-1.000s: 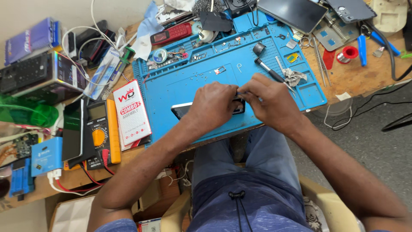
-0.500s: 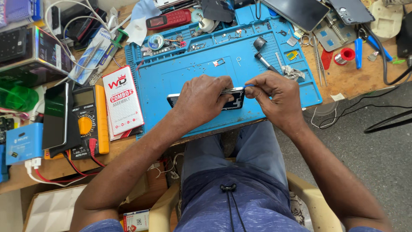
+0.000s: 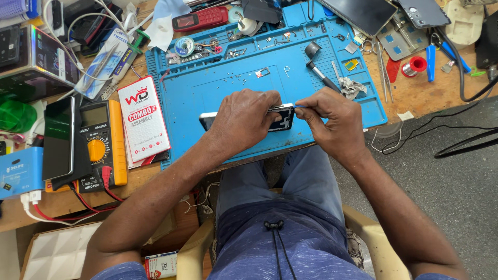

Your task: The person disassembles a smartphone using a screwdriver and a plastic pry tool. They remove screws, pry open the back cover, and manipulate internal components on a cluttered workbench.

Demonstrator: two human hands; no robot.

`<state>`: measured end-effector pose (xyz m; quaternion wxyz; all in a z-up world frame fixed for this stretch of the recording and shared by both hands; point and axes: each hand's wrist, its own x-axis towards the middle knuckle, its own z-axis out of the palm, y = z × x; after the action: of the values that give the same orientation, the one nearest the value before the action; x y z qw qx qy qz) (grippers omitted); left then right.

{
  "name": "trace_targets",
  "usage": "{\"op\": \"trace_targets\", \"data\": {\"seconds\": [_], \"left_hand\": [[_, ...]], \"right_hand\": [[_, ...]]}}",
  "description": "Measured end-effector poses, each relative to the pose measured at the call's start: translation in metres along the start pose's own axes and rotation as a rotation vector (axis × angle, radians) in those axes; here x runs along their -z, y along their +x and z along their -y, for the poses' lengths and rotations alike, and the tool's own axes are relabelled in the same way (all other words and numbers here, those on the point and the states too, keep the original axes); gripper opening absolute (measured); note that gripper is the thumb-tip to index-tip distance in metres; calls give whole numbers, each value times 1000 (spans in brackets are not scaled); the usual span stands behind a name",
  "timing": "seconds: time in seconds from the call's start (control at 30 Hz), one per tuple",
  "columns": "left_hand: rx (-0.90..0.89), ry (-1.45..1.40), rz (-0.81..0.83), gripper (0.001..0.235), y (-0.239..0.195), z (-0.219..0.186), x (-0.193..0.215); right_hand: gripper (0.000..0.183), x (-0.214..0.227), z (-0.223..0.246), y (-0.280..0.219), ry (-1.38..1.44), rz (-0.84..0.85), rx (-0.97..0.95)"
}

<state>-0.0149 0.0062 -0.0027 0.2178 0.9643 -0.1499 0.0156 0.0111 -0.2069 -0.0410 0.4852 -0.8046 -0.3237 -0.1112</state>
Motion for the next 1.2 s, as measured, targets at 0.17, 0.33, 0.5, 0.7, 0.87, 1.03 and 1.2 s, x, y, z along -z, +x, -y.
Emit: {"op": "trace_targets", "data": {"seconds": [0.17, 0.33, 0.5, 0.7, 0.87, 1.03, 1.2], "left_hand": [[-14, -27, -36, 17, -2, 2, -4], [-36, -21, -89, 18, -5, 4, -7], [-37, -6, -118, 15, -6, 4, -10], [-44, 1, -120, 13, -7, 4, -12], [14, -32, -80, 20, -11, 0, -10], [-3, -17, -81, 22, -14, 0, -5], [-47, -5, -70, 18, -15, -10, -1]], "right_hand": [[11, 10, 7, 11, -80, 120, 73], [11, 17, 14, 20, -180, 226, 161], [12, 16, 25, 27, -441, 332, 278], [25, 12, 32, 35, -576, 400, 443], [17, 9, 21, 22, -390, 221, 357], [9, 13, -9, 10, 202, 55, -169], [23, 8, -23, -6, 74, 75, -234]]}}
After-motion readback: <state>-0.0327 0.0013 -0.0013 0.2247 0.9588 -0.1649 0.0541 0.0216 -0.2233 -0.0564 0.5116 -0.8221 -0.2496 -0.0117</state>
